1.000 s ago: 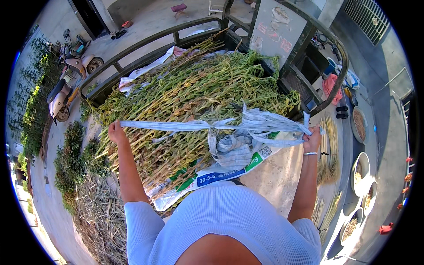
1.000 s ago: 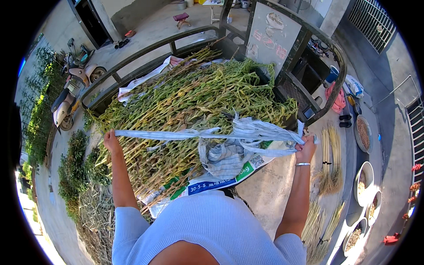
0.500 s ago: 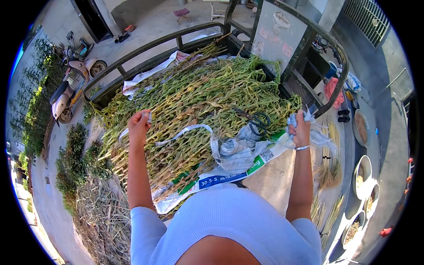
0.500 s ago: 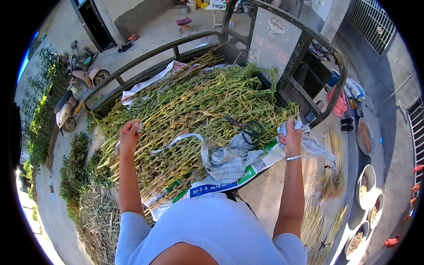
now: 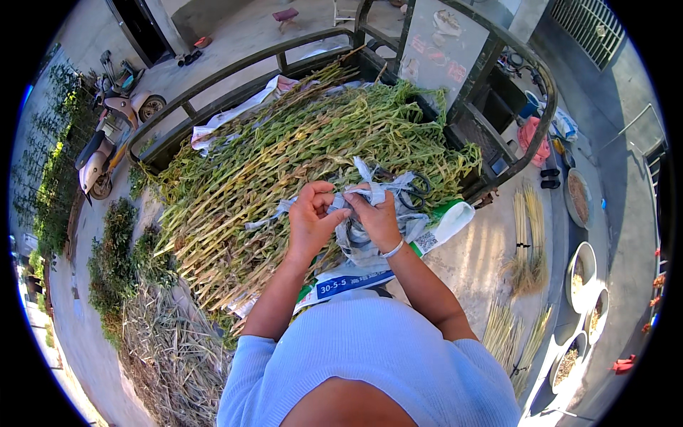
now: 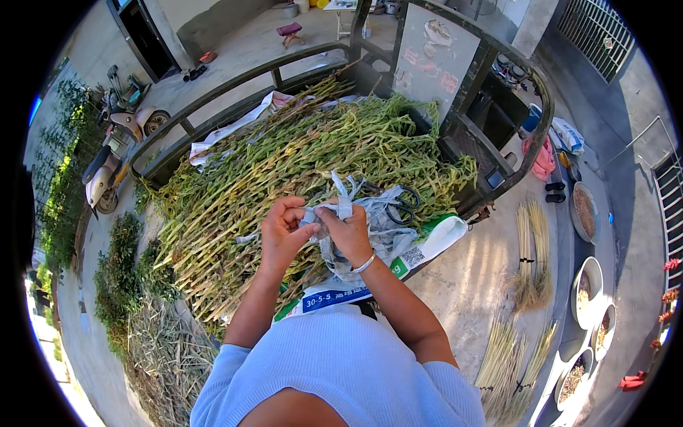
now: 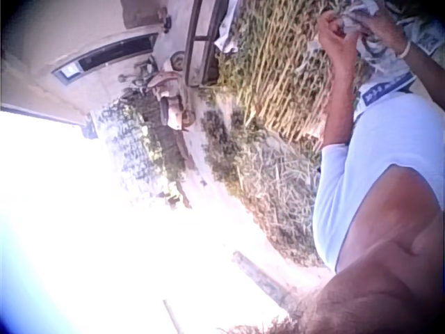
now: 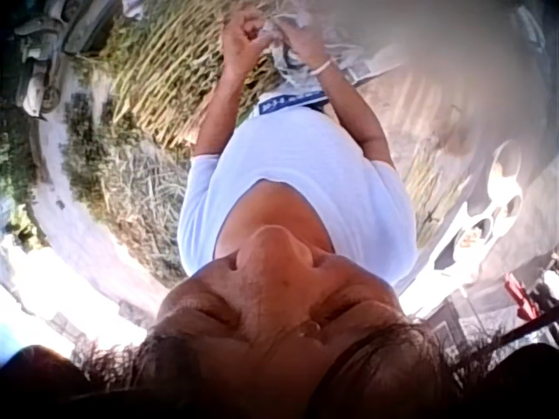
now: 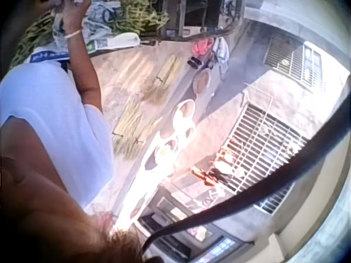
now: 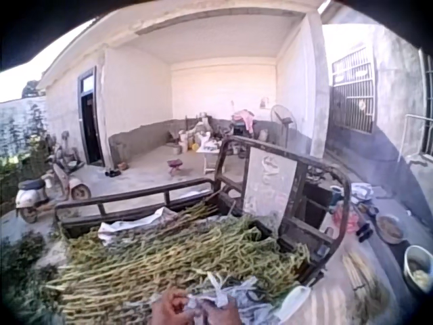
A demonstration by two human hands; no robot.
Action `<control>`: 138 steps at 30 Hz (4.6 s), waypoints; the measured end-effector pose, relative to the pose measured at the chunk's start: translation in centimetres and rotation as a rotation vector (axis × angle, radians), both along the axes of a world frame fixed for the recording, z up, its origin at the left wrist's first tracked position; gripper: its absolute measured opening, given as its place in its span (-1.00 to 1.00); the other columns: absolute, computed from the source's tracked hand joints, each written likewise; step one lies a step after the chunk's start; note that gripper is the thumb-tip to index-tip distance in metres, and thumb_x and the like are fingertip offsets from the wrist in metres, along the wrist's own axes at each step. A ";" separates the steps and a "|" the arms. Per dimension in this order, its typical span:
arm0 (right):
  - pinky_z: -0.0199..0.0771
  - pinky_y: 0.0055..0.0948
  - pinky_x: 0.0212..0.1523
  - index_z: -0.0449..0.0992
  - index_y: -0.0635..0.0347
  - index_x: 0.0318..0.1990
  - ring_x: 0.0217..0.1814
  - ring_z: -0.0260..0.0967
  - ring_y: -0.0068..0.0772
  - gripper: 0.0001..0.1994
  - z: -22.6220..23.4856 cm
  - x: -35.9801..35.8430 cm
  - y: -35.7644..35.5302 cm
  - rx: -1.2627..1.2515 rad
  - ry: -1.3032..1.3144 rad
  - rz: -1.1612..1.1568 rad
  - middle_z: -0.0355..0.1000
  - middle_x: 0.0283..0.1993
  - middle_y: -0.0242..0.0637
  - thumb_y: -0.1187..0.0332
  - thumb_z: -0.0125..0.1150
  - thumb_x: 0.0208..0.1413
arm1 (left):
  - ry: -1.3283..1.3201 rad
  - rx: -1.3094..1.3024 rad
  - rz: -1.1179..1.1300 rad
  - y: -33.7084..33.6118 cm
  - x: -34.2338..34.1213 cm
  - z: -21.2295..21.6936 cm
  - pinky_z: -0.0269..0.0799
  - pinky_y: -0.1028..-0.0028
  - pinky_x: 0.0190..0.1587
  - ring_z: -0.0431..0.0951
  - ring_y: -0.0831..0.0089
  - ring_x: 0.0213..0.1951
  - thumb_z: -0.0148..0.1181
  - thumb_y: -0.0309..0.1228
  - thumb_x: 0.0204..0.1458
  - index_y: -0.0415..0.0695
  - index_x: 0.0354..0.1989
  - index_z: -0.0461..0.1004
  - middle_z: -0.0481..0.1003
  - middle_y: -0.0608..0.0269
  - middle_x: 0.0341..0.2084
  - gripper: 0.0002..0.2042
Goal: The person uses a pair of scissors to cut a piece of light blue striped fabric into smaller strips. The fabric is held over a cart filled with green plant stalks. The person repeatedly cuts the fabric and gathers the resulting strips.
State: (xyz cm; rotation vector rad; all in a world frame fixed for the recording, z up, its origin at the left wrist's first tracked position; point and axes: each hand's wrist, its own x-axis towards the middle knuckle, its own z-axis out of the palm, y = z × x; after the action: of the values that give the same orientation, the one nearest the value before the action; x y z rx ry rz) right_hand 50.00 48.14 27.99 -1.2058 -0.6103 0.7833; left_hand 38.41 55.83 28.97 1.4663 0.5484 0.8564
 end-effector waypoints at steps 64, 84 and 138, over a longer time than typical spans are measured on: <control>-0.18 -0.77 -0.74 0.14 -0.07 -0.54 -0.73 -0.17 -0.81 -0.68 5.9 7.9 -6.6 0.163 0.484 -0.105 0.02 -0.62 -0.58 0.04 -0.05 0.17 | 0.350 -0.178 -0.658 -5.9 3.7 -9.1 0.29 0.56 -0.37 0.36 0.59 -0.48 0.25 -0.38 -0.09 -0.29 -0.16 0.41 0.44 0.28 -0.47 -0.67; 0.40 -0.09 -0.40 0.40 0.19 -0.46 -0.41 0.39 0.07 -0.81 -7.4 28.5 -7.1 -0.788 -1.087 -0.932 0.42 -0.50 0.00 0.31 0.23 -0.17 | 0.028 0.353 -0.768 -4.8 1.5 5.5 0.08 0.36 -0.59 0.19 0.35 -0.67 -0.04 -0.43 0.08 -0.29 -0.70 0.16 0.15 0.19 -0.76 -0.68; 0.00 -0.72 -0.69 0.36 0.18 -0.44 -0.58 0.14 -0.73 -0.84 10.5 13.4 -12.8 0.290 0.003 -0.451 0.32 -0.53 -0.41 0.32 0.10 0.11 | 0.296 0.261 -0.200 -2.3 3.0 -7.3 0.35 0.59 -0.40 0.43 0.59 -0.47 0.15 -0.60 -0.10 -0.25 -0.32 0.43 0.42 0.24 -0.48 -0.86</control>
State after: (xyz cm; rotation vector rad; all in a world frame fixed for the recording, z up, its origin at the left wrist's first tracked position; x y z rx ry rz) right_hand 63.39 35.36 38.49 -1.0206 -0.4088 0.3030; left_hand 41.36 53.54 21.63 1.8700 0.5094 0.5712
